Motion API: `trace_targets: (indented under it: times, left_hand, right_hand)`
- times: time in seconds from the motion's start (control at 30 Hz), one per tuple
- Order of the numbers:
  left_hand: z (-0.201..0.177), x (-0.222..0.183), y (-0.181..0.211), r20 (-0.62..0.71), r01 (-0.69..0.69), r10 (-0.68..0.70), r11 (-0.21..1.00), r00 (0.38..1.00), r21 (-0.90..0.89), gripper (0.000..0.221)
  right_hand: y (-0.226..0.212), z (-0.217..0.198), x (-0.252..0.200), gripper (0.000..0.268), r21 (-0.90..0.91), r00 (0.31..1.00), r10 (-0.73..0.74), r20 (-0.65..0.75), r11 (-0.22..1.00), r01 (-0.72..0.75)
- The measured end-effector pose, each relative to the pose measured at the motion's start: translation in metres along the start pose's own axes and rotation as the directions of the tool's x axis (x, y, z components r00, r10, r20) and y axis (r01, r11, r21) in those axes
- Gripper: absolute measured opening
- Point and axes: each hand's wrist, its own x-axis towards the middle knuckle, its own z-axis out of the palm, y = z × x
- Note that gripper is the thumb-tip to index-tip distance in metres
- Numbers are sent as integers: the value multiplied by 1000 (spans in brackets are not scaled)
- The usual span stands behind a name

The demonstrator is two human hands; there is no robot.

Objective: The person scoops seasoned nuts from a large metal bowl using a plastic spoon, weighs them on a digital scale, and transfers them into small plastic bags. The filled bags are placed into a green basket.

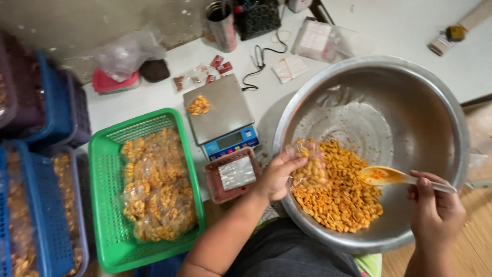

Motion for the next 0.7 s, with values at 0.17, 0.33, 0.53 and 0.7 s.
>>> trace_targets:
  times: [0.17,0.33,0.53,0.7]
  left_hand:
    - [-12,14,-33,-260,233,-218,972,941,31,33]
    - [2,-9,-32,-159,108,-101,994,982,33,17]
    - [-50,-47,86,273,-257,848,-169,454,952,25]
    - [-199,-25,101,92,546,820,-454,564,704,36]
  right_hand:
    - [12,-11,-2,17,-40,1000,-13,-7,999,12]
    - [21,-14,-5,15,-34,1000,-11,-15,999,11]
    - [48,-14,1,16,32,1000,25,-6,999,-25]
    - [50,-11,5,16,17,998,59,17,998,-59]
